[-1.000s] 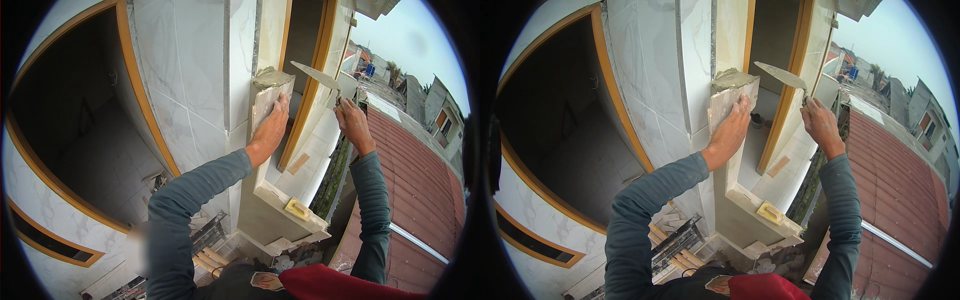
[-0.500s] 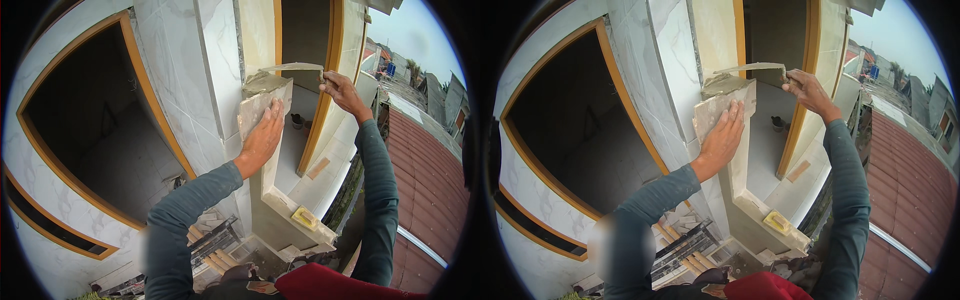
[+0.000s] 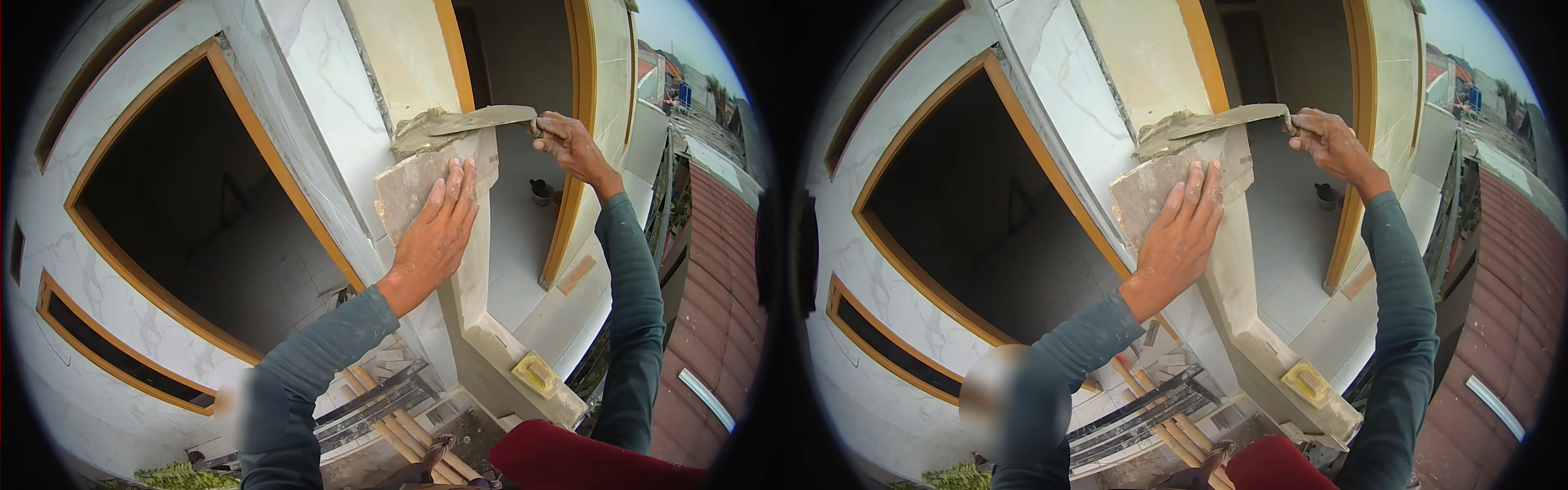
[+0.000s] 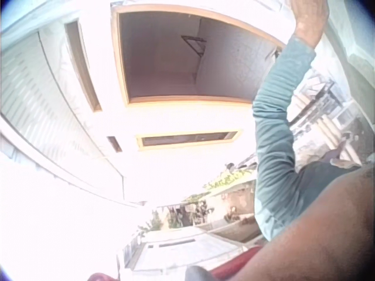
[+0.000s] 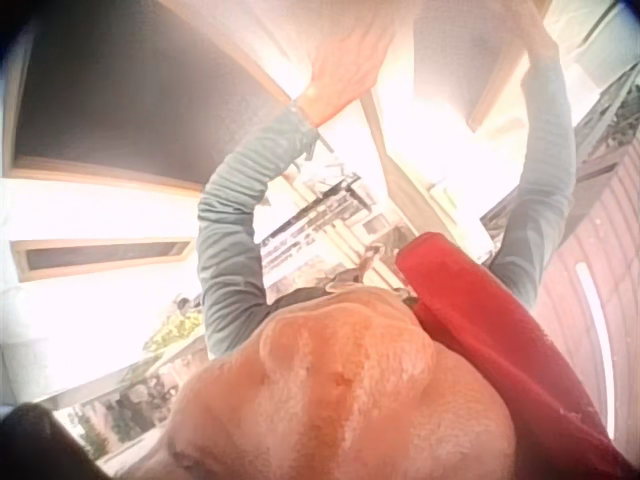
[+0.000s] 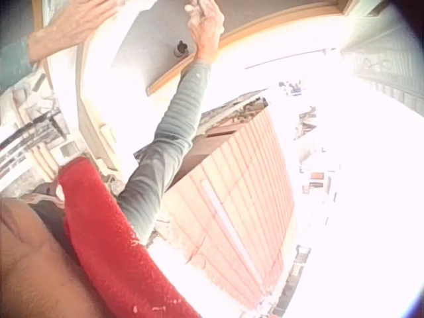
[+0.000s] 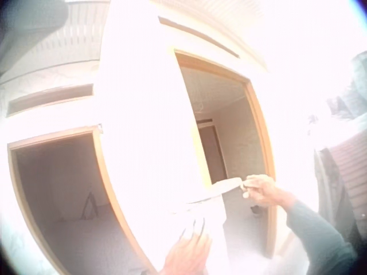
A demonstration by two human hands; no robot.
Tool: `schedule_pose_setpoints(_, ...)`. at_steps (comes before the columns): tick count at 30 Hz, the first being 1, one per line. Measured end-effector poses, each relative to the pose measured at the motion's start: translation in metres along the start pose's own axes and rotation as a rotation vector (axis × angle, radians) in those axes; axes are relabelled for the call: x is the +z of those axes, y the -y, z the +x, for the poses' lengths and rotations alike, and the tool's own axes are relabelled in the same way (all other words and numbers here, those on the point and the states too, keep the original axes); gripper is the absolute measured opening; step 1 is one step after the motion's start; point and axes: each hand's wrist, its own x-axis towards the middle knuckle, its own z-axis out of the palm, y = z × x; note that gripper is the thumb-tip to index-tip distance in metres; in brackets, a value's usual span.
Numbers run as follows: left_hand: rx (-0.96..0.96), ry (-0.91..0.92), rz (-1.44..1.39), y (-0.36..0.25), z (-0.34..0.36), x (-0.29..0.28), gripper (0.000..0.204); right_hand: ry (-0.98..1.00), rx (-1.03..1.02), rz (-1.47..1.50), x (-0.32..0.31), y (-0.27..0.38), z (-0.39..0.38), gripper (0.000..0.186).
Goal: The person applies mortar to a tile and presses it onto the corner of a wall before using a trowel to scrape away excess material.
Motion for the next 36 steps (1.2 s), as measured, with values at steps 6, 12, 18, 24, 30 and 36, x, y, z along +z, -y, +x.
schedule_pose_setpoints(6,0.005,0.039,0.029,0.003,-0.005,-0.003,0.041,0.101,0.114,0.244,-0.03,0.044,-0.003,0.03)
schedule_pose_setpoints(12,0.003,0.033,0.012,0.003,-0.001,-0.003,0.042,0.097,0.019,-0.007,-0.003,0.059,0.035,0.029)
schedule_pose_setpoints(18,0.011,0.03,0.041,0.003,-0.001,-0.006,0.042,-0.047,-0.125,-0.089,0.013,0.026,0.022,0.027)
schedule_pose_setpoints(24,0.023,0.044,0.048,0.003,-0.002,-0.004,0.042,0.174,0.064,0.204,-0.03,0.045,0.003,0.023)
schedule_pose_setpoints(30,0.009,0.033,0.047,0.002,-0.004,-0.003,0.043,0.089,0.032,0.123,-0.013,0.06,0.035,0.028)
schedule_pose_setpoints(36,0.014,0.04,0.043,0.005,-0.003,-0.007,0.043,0.111,-0.037,-0.067,-0.01,0.075,0.042,0.028)
